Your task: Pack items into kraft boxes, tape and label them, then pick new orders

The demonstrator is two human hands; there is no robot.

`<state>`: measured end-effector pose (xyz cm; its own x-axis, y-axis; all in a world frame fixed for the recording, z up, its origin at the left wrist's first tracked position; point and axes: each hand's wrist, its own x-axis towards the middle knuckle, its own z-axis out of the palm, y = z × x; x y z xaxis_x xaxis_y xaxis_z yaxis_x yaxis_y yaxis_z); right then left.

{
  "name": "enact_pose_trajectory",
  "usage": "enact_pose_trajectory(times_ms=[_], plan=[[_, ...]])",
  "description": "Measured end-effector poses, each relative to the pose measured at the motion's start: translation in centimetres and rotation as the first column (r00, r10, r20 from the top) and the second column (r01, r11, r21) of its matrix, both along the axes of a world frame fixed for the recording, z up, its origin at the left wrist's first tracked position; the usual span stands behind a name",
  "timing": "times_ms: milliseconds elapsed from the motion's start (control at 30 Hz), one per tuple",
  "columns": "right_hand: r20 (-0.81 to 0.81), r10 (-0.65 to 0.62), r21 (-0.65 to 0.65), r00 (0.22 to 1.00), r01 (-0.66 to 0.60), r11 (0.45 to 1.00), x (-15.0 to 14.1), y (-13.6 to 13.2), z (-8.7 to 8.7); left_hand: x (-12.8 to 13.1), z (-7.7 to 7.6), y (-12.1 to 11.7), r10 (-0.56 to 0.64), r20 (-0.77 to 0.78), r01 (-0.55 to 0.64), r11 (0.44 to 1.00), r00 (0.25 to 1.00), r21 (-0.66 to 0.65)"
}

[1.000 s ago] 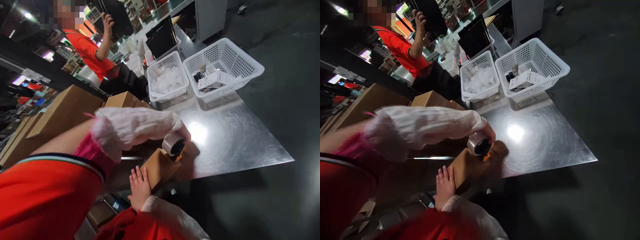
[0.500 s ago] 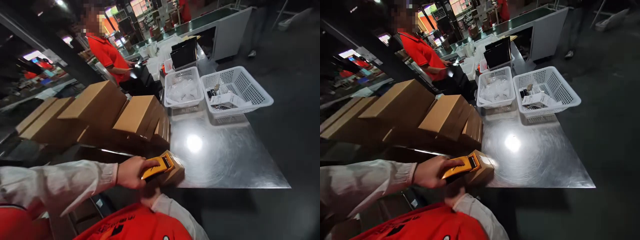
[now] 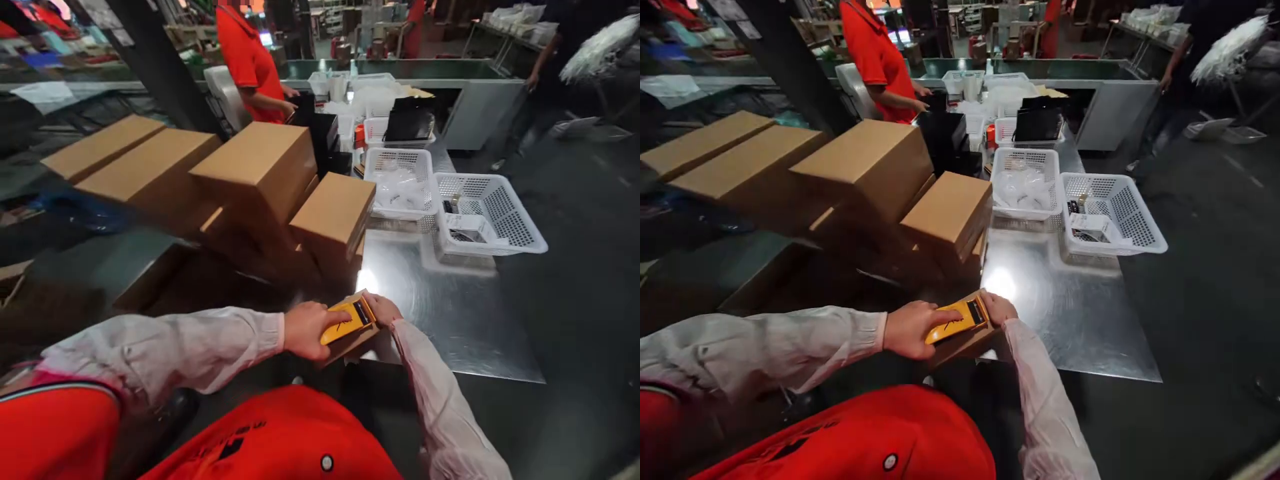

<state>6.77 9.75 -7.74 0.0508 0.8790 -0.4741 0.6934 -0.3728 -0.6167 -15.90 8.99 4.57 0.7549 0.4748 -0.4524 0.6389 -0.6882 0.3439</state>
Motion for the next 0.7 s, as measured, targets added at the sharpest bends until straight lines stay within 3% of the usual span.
enact_pose_trajectory(times_ms=[167, 267, 333, 467, 600, 700], plan=[[0.018, 0.023, -0.085, 1.000, -0.022, 0.996, -0.4, -0.1, -1.2, -10.6, 0.9, -3.9, 0.090, -0.142, -0.102, 0.992, 0.986, -0.075], [0.026, 0.026, -0.100, 0.999, -0.024, 0.995, -0.7, 0.4, -1.3, -14.6, -0.6, -5.7, 0.130, -0.201, -0.152, 0.983, 0.971, -0.101], [0.012, 0.013, -0.105, 1.000, -0.012, 0.994, -1.1, 0.8, -1.4, -14.7, -2.6, -5.9, 0.145, -0.171, -0.165, 0.980, 0.975, -0.112], [0.039, -0.006, -0.125, 0.999, 0.011, 0.992, -1.3, 1.4, -1.5, -11.7, -6.3, -5.0, 0.145, -0.080, -0.153, 0.982, 0.986, -0.110], [0.100, 0.027, -0.140, 0.995, -0.012, 0.990, -1.1, 2.2, -0.9, -9.2, -7.9, -5.8, 0.182, -0.063, -0.187, 0.979, 0.981, -0.083], [0.129, 0.034, -0.129, 0.991, -0.017, 0.992, -1.3, 2.8, -0.6, -7.5, -8.4, -6.3, 0.258, -0.066, -0.265, 0.955, 0.964, -0.134]])
